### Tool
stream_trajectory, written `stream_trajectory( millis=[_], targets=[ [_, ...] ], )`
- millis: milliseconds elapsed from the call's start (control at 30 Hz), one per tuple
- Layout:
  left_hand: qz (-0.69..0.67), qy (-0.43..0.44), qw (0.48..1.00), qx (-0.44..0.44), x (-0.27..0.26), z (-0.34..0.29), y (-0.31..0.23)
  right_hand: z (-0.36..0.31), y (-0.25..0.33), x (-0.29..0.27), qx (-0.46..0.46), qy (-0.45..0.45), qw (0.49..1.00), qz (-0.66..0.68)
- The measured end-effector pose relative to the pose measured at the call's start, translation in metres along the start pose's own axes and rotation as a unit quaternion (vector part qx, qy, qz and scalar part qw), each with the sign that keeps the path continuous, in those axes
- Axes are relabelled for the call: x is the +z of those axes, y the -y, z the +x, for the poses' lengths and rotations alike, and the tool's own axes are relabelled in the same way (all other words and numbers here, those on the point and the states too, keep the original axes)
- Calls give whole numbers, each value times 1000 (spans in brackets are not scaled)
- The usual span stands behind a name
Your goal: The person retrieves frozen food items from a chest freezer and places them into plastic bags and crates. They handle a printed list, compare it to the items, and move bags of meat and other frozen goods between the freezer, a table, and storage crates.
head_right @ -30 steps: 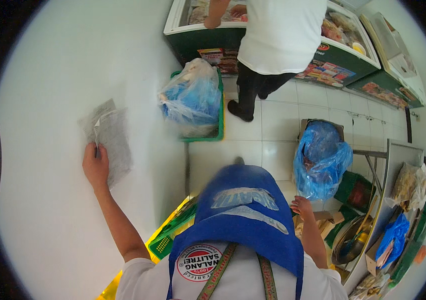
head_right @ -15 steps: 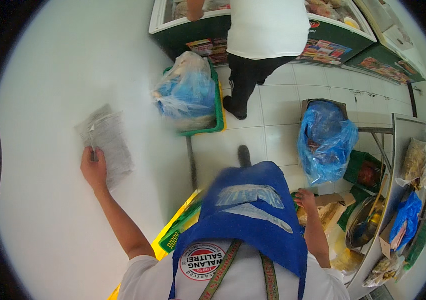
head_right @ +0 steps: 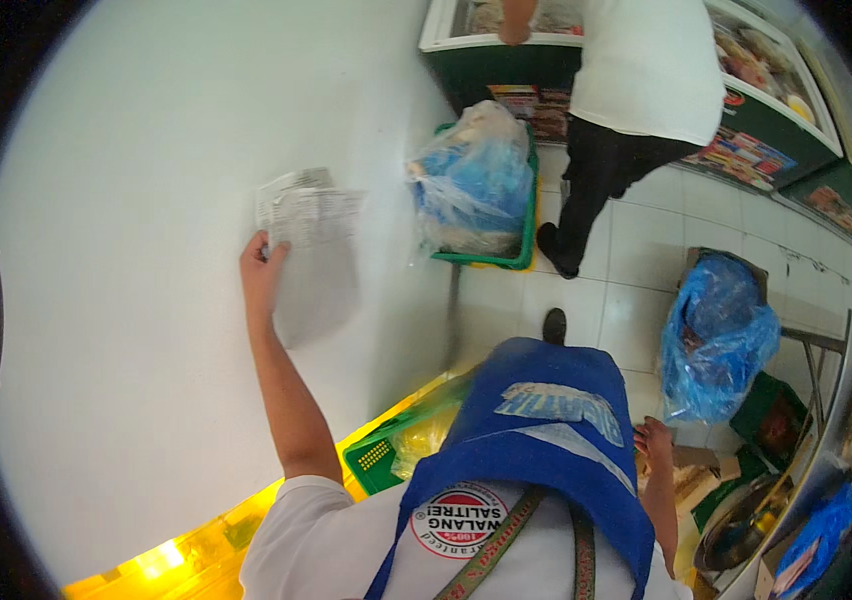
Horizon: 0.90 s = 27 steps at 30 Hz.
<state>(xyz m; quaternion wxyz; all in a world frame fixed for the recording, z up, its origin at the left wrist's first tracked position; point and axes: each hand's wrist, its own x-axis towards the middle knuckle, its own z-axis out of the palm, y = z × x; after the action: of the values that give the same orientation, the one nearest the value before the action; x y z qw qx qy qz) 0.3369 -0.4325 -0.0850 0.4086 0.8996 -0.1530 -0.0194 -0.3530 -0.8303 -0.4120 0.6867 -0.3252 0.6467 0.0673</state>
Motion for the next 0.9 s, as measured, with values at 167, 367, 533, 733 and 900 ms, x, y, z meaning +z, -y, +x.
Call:
stream_trajectory(
  millis=[167, 367, 533, 733, 900],
  targets=[
    [-176, 4, 982, -71, 5, -26, -22, 8, 10, -1, 15, 3, 1000, -22],
    [-229, -13, 968, -106, 1, -35, -44, 13, 23, 5, -14, -8, 995, -103],
    [-82, -83, 983, -142, 19, -14, 22, 44, -34, -41, -68, 61, 995, 31],
    [15, 4, 999, -49, 12, -38, 69, 56, 29, -1, -165, -103, 968, -159],
    [131, 130, 982, 28, 129, -21, 14, 32, -10, -15, -254, -177, 947, -88]
  ],
)
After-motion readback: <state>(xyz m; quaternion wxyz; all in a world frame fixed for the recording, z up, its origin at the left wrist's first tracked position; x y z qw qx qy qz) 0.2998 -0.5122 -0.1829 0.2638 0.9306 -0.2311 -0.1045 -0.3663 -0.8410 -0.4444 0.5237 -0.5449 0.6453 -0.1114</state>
